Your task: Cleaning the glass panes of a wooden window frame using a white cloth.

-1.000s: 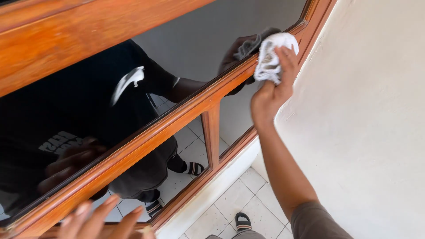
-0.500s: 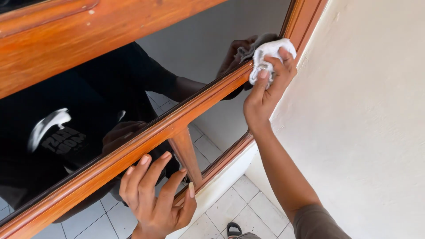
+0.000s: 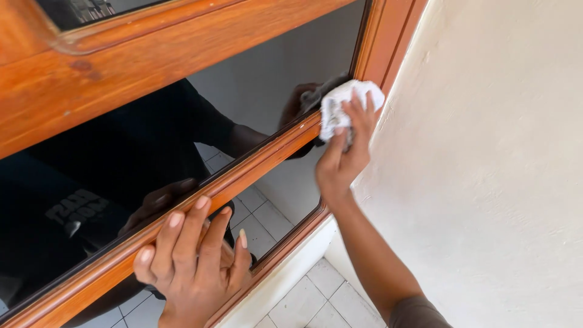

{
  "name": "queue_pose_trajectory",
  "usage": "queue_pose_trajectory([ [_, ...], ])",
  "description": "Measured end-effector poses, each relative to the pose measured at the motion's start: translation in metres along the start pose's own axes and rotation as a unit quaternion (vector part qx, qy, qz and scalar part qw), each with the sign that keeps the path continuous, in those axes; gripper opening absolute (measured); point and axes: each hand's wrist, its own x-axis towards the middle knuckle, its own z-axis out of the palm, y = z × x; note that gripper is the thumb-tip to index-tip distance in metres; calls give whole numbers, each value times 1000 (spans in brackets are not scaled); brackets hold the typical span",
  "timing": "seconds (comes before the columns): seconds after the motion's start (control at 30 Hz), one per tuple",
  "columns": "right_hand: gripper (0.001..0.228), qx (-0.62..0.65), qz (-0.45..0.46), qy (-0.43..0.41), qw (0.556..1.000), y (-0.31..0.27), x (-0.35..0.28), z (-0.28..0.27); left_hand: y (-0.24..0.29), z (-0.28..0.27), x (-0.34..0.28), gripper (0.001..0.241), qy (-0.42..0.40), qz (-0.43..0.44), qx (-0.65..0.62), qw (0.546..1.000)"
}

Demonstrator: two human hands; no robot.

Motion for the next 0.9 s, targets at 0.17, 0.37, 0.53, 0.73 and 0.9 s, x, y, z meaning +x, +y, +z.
queue_pose_trajectory([
  [0.17, 25, 70, -137, -125, 980, -18, -40, -5, 2, 17, -5, 42, 23, 0, 19, 1000],
  [0.37, 27, 42, -111, -74, 990, 3, -4, -4, 2, 22, -3, 41, 36, 1, 29, 999],
  [0.53, 34, 56, -11, -69, 996, -54, -11, -5, 2, 12, 5, 42, 65, 5, 33, 997],
  [0.73, 29, 59, -215, -177, 959, -34, -10, -10, -5, -7, 6, 40, 33, 19, 5, 999],
  [0.9, 29, 89, 40, -43, 994, -83, -4, -5, -12, -23, 9, 37, 37, 28, -48, 998],
])
